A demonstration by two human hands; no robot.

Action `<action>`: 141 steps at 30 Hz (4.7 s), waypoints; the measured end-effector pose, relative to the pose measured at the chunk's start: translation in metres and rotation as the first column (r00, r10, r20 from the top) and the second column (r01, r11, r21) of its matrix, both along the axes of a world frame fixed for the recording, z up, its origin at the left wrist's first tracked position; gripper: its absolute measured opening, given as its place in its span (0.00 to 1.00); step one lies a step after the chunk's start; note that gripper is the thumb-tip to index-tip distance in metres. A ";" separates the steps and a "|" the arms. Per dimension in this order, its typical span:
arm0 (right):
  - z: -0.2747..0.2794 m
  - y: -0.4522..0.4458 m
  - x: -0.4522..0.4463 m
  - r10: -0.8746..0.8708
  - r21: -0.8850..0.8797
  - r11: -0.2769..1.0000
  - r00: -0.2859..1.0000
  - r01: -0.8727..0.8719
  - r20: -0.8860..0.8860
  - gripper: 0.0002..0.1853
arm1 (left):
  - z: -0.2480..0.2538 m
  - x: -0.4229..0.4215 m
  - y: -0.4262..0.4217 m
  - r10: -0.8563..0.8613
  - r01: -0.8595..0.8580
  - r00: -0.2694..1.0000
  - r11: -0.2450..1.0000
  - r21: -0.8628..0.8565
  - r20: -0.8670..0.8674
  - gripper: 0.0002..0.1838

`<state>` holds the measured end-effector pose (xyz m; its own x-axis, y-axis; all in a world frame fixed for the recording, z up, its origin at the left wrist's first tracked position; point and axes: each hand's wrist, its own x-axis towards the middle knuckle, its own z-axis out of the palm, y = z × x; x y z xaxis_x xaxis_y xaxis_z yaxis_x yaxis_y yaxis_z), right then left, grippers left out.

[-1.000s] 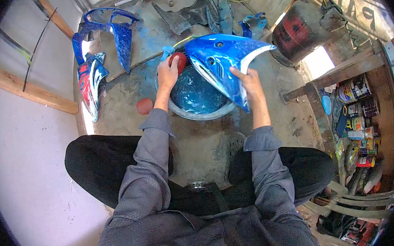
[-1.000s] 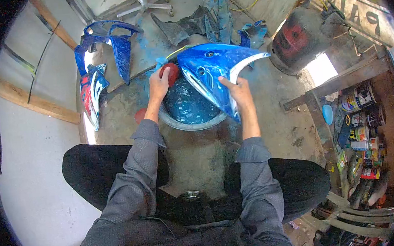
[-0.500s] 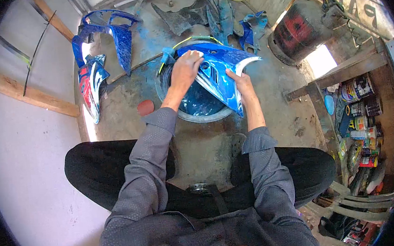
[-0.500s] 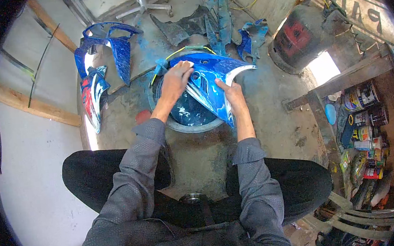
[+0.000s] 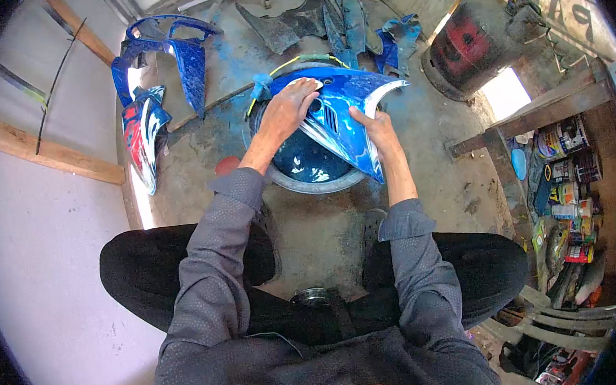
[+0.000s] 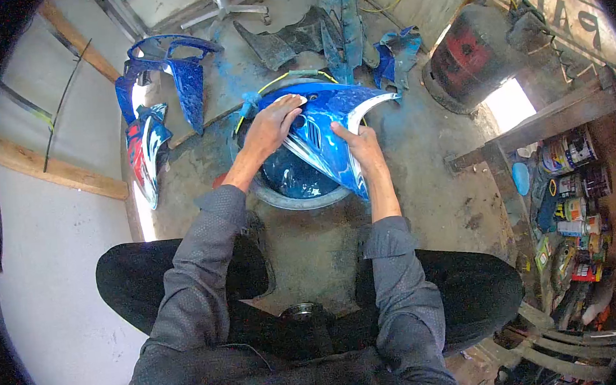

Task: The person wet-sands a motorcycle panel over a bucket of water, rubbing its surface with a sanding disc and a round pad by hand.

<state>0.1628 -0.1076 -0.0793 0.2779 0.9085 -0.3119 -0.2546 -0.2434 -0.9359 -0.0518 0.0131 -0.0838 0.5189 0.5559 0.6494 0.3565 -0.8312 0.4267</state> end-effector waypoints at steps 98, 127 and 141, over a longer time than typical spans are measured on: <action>-0.024 0.006 0.009 0.120 -0.018 0.992 0.991 -0.121 -0.059 0.31 | 0.006 -0.002 -0.029 -0.345 0.369 0.900 0.928 0.046 -0.266 0.19; -0.022 0.009 0.013 0.140 -0.027 0.989 0.978 -0.146 -0.151 0.31 | 0.013 -0.019 -0.004 -0.218 0.223 0.942 0.975 -0.008 -0.254 0.16; -0.022 0.009 0.010 0.119 0.004 0.993 0.985 -0.120 -0.128 0.32 | 0.006 -0.011 -0.052 -0.418 0.416 0.881 0.907 -0.060 -0.219 0.16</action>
